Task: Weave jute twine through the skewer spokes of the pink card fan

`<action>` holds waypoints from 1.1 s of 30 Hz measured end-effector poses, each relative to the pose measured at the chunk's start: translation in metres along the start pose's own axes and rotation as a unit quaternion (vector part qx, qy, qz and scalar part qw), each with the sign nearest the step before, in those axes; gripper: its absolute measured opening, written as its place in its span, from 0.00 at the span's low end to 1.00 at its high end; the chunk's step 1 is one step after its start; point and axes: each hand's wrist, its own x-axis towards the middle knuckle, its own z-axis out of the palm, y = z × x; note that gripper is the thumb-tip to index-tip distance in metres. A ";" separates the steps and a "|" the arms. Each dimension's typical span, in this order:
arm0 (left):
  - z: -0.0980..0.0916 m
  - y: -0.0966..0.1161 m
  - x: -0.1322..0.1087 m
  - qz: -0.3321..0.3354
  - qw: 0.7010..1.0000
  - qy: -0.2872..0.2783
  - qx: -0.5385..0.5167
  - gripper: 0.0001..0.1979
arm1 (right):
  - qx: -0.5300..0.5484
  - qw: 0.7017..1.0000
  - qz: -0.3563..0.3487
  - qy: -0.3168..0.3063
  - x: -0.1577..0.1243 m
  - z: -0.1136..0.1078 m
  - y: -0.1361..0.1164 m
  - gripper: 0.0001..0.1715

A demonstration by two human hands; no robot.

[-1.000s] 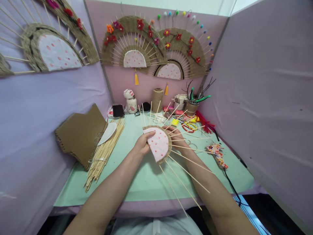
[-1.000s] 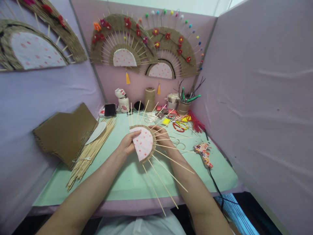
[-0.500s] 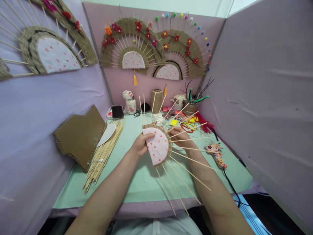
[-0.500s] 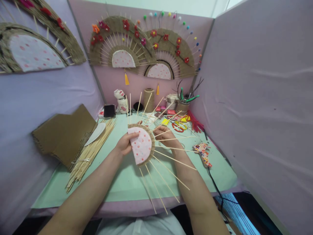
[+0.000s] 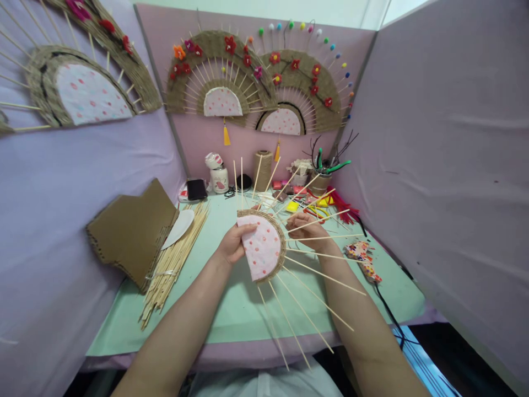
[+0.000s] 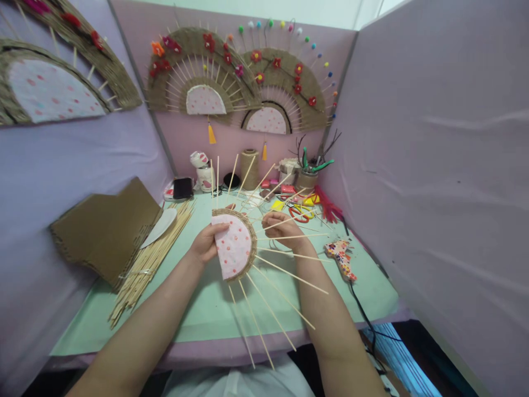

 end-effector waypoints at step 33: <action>-0.017 0.024 0.011 0.106 0.982 0.145 -0.067 0.20 | -0.148 0.981 0.039 0.117 -0.002 -0.025 -0.009 0.10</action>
